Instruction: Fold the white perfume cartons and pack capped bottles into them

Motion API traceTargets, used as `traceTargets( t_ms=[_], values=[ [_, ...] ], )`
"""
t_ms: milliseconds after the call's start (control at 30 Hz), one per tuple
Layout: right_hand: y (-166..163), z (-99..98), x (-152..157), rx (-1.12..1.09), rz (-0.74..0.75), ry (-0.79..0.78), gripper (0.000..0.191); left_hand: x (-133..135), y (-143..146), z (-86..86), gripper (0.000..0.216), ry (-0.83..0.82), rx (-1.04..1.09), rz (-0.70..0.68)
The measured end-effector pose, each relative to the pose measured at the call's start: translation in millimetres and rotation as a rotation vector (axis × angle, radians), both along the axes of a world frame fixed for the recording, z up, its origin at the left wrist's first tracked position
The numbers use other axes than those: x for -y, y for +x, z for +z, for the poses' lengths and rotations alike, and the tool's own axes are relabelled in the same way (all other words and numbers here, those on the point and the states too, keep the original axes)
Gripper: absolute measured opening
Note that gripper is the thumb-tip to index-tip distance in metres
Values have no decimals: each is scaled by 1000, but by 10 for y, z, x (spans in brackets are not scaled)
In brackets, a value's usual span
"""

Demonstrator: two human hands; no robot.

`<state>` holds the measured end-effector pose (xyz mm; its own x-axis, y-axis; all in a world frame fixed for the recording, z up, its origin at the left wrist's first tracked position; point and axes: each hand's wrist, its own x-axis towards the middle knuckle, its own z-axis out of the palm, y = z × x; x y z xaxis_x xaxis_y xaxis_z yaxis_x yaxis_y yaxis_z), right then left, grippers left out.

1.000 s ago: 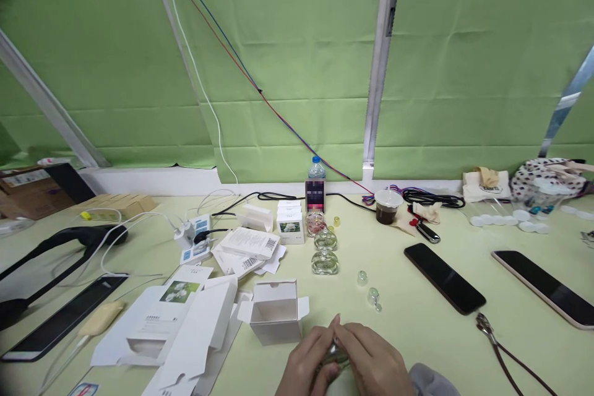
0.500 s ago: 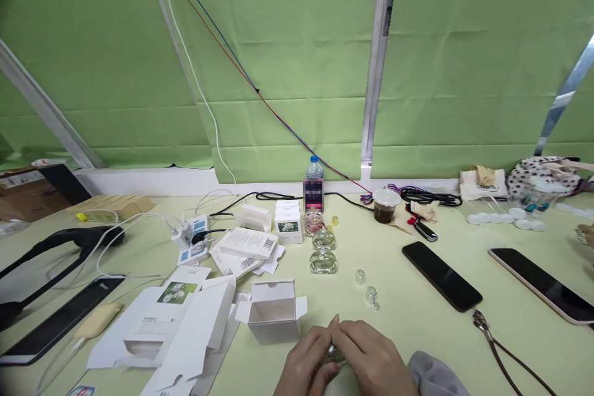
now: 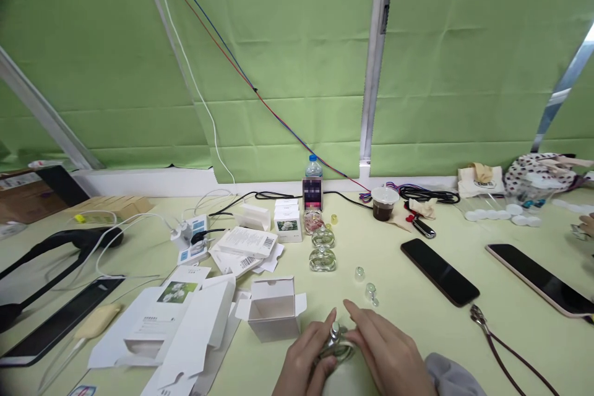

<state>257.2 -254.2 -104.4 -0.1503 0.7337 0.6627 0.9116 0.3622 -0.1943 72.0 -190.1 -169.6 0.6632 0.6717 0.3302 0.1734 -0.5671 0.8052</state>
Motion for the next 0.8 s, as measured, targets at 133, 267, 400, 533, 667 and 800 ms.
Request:
traceTargets(
  t_ms=[133, 267, 400, 533, 667, 800],
  values=[
    [191, -40, 70, 14, -182, -144, 30, 31, 11, 15, 78, -18, 6, 39],
    [292, -189, 51, -114, -179, -508, 20, 48, 18, 15, 79, -34, 7, 61],
    [301, -270, -25, -129, -75, -717, 32, 51, 13, 22, 69, -5, 24, 38],
    [313, -190, -61, -251, -14, -610, 21, 57, 8, 39, 62, 5, 30, 37],
    [267, -42, -45, -535, -38, -353, 20, 67, 15, 90, 54, 30, 47, 41],
    [126, 47, -46, -698, 30, -277, 19, 77, 29, 103, 52, 79, 37, 11]
  ],
)
